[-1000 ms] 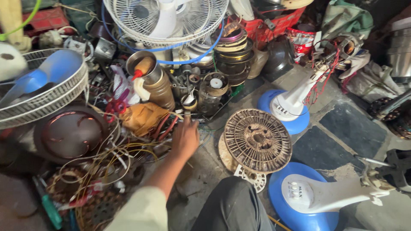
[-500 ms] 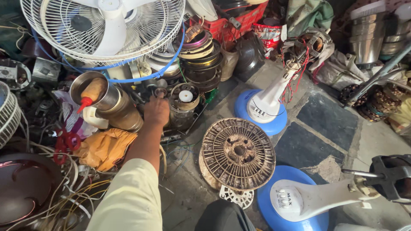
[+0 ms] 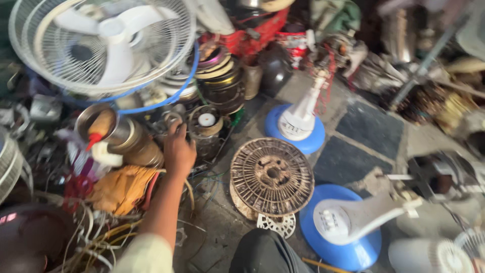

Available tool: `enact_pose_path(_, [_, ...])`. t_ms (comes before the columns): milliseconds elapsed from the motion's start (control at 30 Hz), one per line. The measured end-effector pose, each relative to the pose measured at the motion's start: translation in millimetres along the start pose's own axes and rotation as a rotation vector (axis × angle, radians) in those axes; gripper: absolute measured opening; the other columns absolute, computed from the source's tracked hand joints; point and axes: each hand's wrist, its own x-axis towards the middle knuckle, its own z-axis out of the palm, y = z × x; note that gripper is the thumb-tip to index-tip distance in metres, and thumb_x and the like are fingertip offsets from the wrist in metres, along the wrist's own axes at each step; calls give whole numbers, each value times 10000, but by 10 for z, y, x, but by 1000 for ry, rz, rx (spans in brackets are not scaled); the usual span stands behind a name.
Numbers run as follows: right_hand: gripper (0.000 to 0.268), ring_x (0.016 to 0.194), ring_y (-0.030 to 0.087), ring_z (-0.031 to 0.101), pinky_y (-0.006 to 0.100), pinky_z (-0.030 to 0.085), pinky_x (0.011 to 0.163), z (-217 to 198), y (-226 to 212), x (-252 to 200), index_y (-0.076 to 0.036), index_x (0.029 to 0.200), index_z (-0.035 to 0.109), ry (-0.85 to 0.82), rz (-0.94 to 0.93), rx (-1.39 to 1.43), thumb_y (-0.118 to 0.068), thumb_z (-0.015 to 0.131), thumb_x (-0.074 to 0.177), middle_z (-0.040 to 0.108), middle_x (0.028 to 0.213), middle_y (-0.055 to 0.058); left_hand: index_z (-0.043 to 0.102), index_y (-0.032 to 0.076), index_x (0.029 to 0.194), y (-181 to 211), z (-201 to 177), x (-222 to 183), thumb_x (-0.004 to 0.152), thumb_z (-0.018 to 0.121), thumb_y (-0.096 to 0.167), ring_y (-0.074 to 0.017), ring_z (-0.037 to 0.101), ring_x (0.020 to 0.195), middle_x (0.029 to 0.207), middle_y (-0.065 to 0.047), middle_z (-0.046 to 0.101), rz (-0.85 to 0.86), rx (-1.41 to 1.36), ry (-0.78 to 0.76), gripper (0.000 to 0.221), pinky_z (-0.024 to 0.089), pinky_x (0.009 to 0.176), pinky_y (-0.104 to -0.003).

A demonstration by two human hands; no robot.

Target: The person sits on the floor and repairs a pedestal fan motor by hand, stripping and twisting wires, and using pliers to cut and secure connections. The person handles the motor, wires, and a power strip while surrounded by other fan parts and tools.

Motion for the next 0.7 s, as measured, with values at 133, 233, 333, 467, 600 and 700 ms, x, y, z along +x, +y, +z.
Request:
enact_pose_path(133, [380,965,198,782,349,595,877,-238,48,-704,-71,1171,751,88,-116,295,-252,759,837,776,1043,91,605,-25,1332,1255,-369,-869,853,740,75,-418,547,1286,1422,-219,544,151,-322,-154,508,458,1044,-474])
enact_pose_path(233, [395,959,181,733,336,587,845,-443,-187,-1118,-41,1212,705,24,-356,725,-313,662,929,760,1077,93,624,-15,1297,2252,-461,-1525,840,728,103,-386,568,1278,1379,-181,570,482,-608,-382,484,478,1055,-454])
enact_pose_path(333, [438,964,158,721,324,574,834,-702,-362,-1426,-62,1319,619,-99,-288,1166,-305,582,957,747,1127,69,606,-39,1333,2921,-425,-1852,895,673,59,-346,598,1280,1420,-160,582,816,-795,-576,454,502,1034,-433])
enact_pose_path(467, [373,927,171,701,395,584,716,-969,-270,-1685,0,1252,646,-32,-223,1235,-259,620,984,712,1037,92,637,-42,1335,3365,-279,-2096,913,643,37,-336,603,1228,1426,-152,589,985,-840,-691,430,491,904,-429])
enact_pose_path(600, [304,1041,161,657,320,553,899,-1138,-33,-1631,9,1227,685,195,-509,1084,-162,701,977,704,1128,84,671,34,1071,3574,-63,-2152,891,657,43,-355,645,1126,1269,-172,633,895,-929,-648,181,527,929,-430])
enact_pose_path(700, [267,1136,176,647,322,549,967,-1171,135,-1547,12,1186,705,328,-592,851,-131,725,962,658,1248,95,615,-1,1175,3685,201,-2206,920,650,47,-371,673,1106,1176,-177,663,613,-1109,-474,261,556,922,-420])
